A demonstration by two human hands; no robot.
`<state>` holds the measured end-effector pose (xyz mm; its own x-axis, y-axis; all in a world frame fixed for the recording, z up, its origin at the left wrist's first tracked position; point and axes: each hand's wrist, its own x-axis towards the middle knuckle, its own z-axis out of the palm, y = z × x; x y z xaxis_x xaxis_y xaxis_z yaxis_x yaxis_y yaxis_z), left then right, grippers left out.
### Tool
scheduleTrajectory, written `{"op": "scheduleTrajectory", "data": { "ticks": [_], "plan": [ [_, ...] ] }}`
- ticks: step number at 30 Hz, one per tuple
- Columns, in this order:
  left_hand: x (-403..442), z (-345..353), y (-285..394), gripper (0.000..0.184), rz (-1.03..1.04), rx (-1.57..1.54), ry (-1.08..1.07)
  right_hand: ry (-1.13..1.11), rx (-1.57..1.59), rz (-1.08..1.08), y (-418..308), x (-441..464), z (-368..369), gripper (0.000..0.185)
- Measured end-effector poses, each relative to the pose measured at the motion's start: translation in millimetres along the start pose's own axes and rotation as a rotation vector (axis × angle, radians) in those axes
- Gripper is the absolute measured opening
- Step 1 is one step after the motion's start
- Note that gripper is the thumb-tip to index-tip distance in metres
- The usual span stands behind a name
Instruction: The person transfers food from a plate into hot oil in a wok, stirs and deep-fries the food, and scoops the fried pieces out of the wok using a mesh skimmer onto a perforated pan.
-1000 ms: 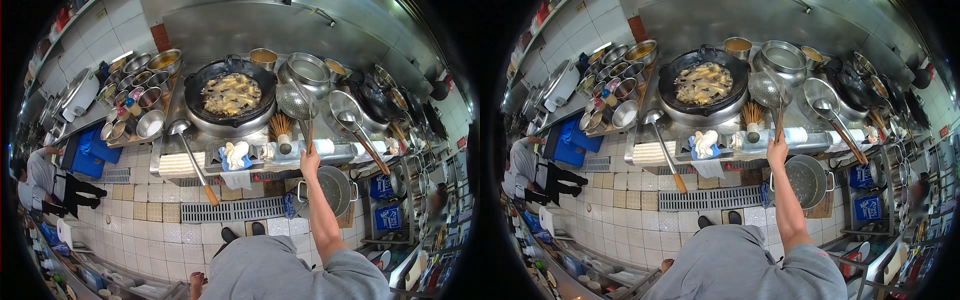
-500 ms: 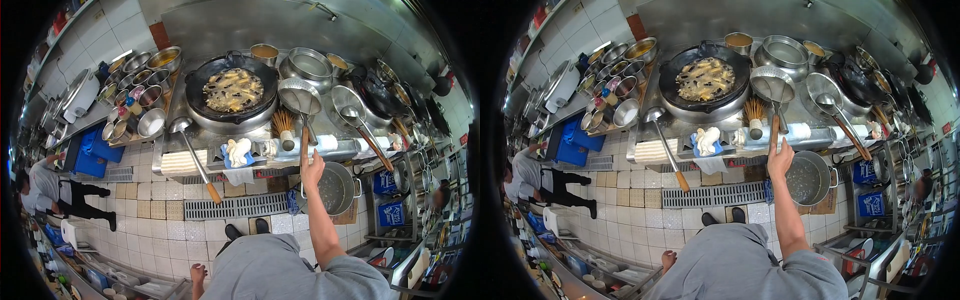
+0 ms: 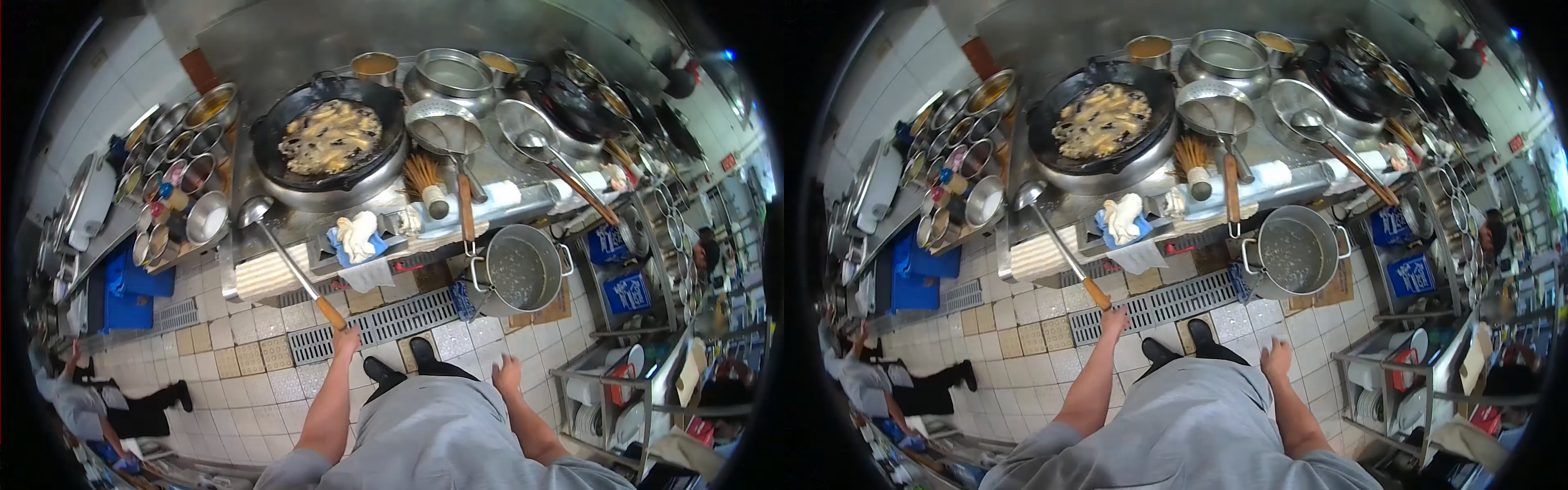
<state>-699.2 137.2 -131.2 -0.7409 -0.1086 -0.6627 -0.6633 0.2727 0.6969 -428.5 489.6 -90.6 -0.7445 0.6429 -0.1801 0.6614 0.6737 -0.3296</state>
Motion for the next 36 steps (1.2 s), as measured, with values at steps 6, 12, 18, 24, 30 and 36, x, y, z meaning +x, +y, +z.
{"op": "scheduleTrajectory", "data": {
  "ticks": [6,12,18,24,30,36],
  "plan": [
    [73.5,63.2,38.5,0.070,-0.032,-0.813,-0.054,-0.406,0.275,0.953,115.8,-152.9,-1.6,0.024],
    [111.3,78.1,50.8,0.068,-0.129,-0.691,-0.126,0.054,0.884,1.042,94.9,-217.8,-4.3,0.019],
    [110.3,83.4,51.7,0.064,-0.120,-0.390,-0.080,0.024,1.622,0.562,-65.1,-121.2,-134.6,0.025],
    [54.7,46.9,48.4,0.046,0.237,0.196,-0.048,-0.219,2.041,-0.847,-192.8,-106.4,-321.6,0.049],
    [29.0,23.8,30.3,0.030,0.220,0.114,-0.278,-0.301,2.119,-1.176,-111.4,-271.5,-392.2,0.051],
    [-1.2,27.1,5.0,0.023,0.195,0.157,-0.309,-0.350,2.186,-1.177,-150.5,-156.0,-377.7,0.051]
  ]
}}
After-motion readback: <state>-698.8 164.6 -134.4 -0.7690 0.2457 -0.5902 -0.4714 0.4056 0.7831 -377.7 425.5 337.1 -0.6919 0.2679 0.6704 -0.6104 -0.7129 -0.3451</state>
